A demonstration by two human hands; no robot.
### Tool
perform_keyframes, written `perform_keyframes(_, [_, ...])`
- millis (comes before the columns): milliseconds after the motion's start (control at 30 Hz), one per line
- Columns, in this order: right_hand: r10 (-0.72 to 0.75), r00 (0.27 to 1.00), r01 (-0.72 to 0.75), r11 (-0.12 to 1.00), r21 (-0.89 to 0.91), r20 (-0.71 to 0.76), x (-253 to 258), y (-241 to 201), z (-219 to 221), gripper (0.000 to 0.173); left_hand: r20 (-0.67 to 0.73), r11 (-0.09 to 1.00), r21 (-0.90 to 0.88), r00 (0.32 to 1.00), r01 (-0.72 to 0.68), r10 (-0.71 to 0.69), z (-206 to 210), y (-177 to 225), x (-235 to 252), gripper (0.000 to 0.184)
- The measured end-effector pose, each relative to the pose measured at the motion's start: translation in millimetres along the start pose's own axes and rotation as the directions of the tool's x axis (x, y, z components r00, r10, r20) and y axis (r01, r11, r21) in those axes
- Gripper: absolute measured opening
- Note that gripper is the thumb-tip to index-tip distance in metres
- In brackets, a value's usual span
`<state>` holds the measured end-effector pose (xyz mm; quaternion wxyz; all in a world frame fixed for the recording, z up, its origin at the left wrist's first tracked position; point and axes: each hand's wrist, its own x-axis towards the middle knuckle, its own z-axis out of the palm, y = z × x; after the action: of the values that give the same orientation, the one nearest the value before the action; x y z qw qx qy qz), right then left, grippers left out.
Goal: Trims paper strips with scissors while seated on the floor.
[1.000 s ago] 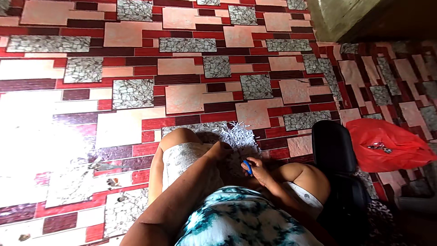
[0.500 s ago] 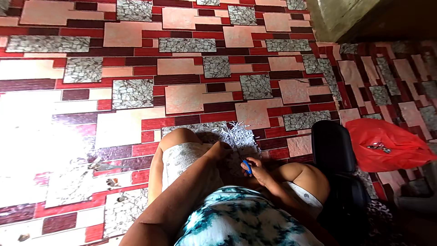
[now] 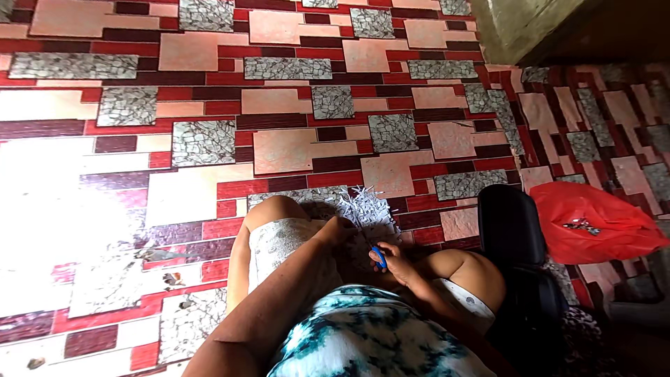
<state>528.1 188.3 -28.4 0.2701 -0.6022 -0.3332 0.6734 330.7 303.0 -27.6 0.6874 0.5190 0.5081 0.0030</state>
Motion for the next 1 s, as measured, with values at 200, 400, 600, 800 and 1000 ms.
perform_keyframes(200, [-0.039,0.999,0.039,0.999,0.002,-0.006,0.4,-0.3,1.0,0.021,0.008,1.0,0.005,1.0,-0.016,0.015,-0.4,-1.5,0.9,0.019])
perform_keyframes(400, [-0.064,0.996,0.065,0.998,0.006,-0.064,-0.7,-1.8,0.8,0.02,-0.003,1.0,0.017,1.0,-0.021,0.021,-1.0,-2.2,2.3,0.022])
perform_keyframes(600, [-0.074,0.988,0.082,0.995,0.054,-0.138,-0.3,-2.4,-2.7,0.018,-0.036,1.0,-0.019,0.999,-0.005,0.005,-0.7,-2.7,2.2,0.022])
perform_keyframes(800, [-0.054,0.986,0.063,0.997,0.054,-0.161,-0.8,-3.7,-3.2,0.02,-0.035,0.999,-0.046,0.999,0.005,-0.007,-0.9,-2.9,1.3,0.021])
perform_keyframes(1000, [-0.018,0.995,0.026,0.996,0.085,-0.095,0.1,0.0,-4.8,0.018,-0.043,0.998,-0.051,0.999,0.022,-0.024,-0.4,-0.9,0.4,0.02])
